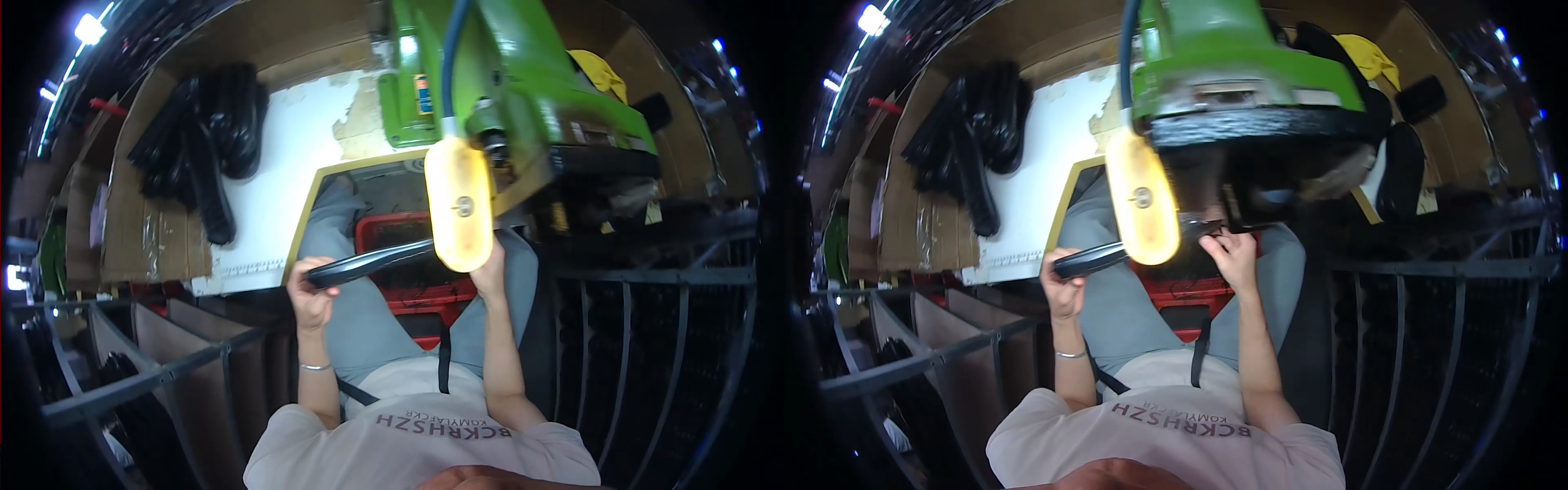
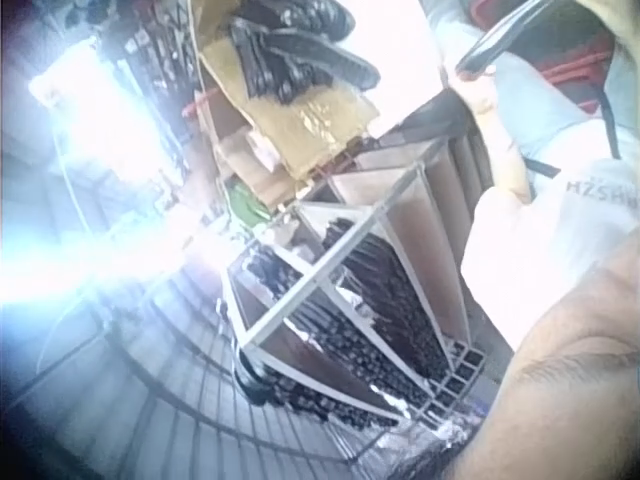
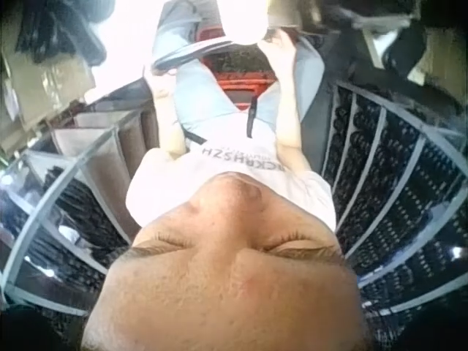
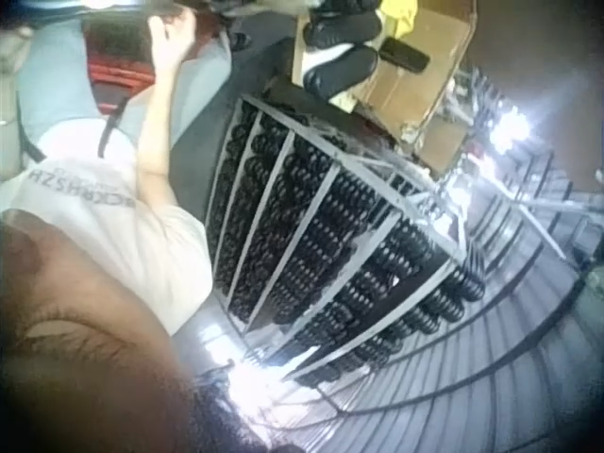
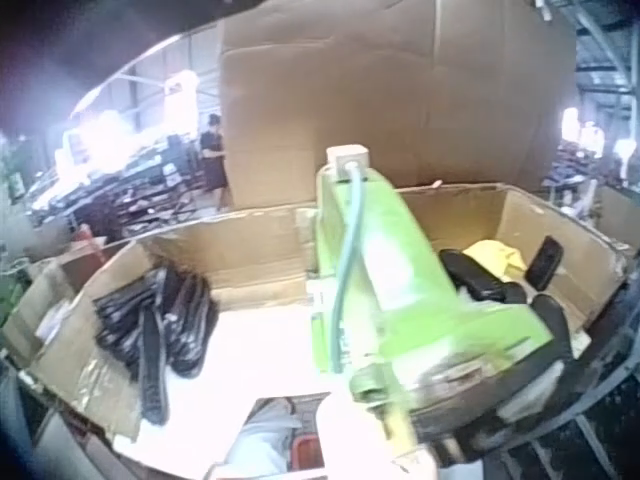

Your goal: The recorder is processing the edges of shoe soles using an industrial buffing/trimming machine.

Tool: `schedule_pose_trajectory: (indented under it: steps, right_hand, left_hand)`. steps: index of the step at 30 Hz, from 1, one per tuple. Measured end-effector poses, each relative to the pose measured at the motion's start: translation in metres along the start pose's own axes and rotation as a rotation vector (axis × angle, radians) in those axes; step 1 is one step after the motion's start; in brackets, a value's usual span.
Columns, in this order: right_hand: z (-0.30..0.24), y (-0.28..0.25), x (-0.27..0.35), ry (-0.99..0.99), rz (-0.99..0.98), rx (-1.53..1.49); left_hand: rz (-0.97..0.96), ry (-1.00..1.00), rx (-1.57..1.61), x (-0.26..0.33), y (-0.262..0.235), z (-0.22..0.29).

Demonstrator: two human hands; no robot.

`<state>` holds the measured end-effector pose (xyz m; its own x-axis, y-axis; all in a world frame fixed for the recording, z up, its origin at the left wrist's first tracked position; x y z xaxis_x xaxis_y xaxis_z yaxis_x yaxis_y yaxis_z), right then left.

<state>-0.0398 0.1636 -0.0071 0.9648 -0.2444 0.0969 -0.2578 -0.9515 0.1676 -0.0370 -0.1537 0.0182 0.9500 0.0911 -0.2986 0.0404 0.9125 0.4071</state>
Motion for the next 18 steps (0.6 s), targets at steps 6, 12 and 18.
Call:
schedule_pose_trajectory:
  steps: [6, 12, 18]
  right_hand:
    - [0.067, -0.049, 0.008, 0.382, -0.244, 0.517]
    - [0.02, -0.079, 0.01, 0.137, 0.018, -0.164]
    - [-0.06, -0.107, 0.006, -0.267, 0.185, -0.352]
  left_hand:
    - [-0.207, 0.096, -0.101, -0.012, 0.058, -0.006]
    - [-0.307, -0.001, -0.079, -0.02, 0.108, -0.015]
    - [-0.28, -0.103, 0.1, -0.014, 0.157, -0.055]
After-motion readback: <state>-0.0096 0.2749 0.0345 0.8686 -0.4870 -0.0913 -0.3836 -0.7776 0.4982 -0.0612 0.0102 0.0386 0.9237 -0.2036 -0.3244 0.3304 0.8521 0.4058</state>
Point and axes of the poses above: each hand's wrist, its own x-axis away from the middle knuckle, its own y-axis out of the palm, z = x × y, the point moved 7 cm from there along -x, towards the middle knuckle, and after that the axes turned 5 degrees about y, right-handed, at the moved point
